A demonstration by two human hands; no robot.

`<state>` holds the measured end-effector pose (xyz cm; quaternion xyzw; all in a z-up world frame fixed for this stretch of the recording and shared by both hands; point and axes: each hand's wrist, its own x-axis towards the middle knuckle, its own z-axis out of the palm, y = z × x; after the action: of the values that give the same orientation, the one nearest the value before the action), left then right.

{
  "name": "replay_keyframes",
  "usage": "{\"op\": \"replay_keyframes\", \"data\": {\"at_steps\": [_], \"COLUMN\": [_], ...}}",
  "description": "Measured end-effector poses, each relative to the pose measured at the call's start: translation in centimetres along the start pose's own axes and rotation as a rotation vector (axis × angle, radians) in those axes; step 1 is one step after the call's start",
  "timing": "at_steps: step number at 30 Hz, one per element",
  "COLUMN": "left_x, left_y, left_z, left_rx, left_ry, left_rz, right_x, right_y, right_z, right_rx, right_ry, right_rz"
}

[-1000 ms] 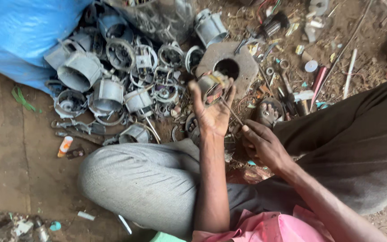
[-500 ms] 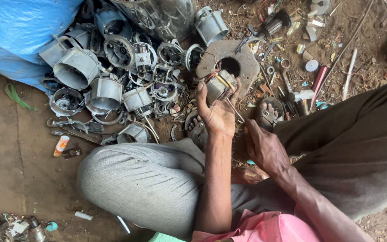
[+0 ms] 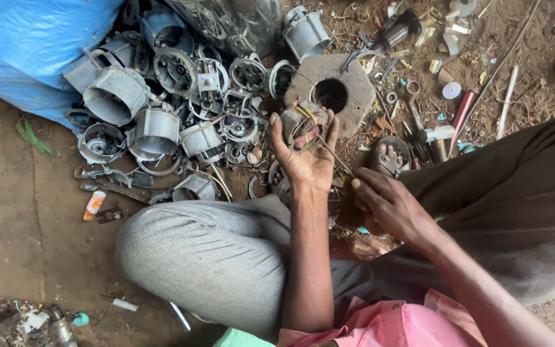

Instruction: The person sits on the ground and uses a hammer and a metal rod to dismantle a cylindrical electrical component. They repeatedly strike the component to separate its parts and extract copper wire.

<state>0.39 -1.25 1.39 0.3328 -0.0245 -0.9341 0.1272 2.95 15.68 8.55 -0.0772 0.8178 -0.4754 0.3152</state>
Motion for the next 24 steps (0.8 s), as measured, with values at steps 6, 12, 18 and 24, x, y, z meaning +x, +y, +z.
{"op": "replay_keyframes", "data": {"at_steps": [6, 12, 18, 24], "left_x": [0.3, 0.0, -0.1, 0.0], "left_y": [0.7, 0.7, 0.6, 0.6], "left_z": [-0.1, 0.1, 0.3, 0.3], "left_rx": [-0.167, -0.215, -0.190, -0.220], "left_ry": [0.064, 0.086, 0.086, 0.011], "left_rz": [-0.045, -0.075, -0.034, -0.022], "right_x": [-2.0, -1.2, -1.7, -2.2], "right_y": [-2.6, -2.1, -2.2, -3.1], "right_z": [-0.7, 0.7, 1.4, 2.4], "right_rx": [-0.156, 0.234, 0.527, 0.796], "right_ry": [-0.115, -0.092, -0.143, -0.150], "right_rz": [0.339, 0.439, 0.461, 0.463]}}
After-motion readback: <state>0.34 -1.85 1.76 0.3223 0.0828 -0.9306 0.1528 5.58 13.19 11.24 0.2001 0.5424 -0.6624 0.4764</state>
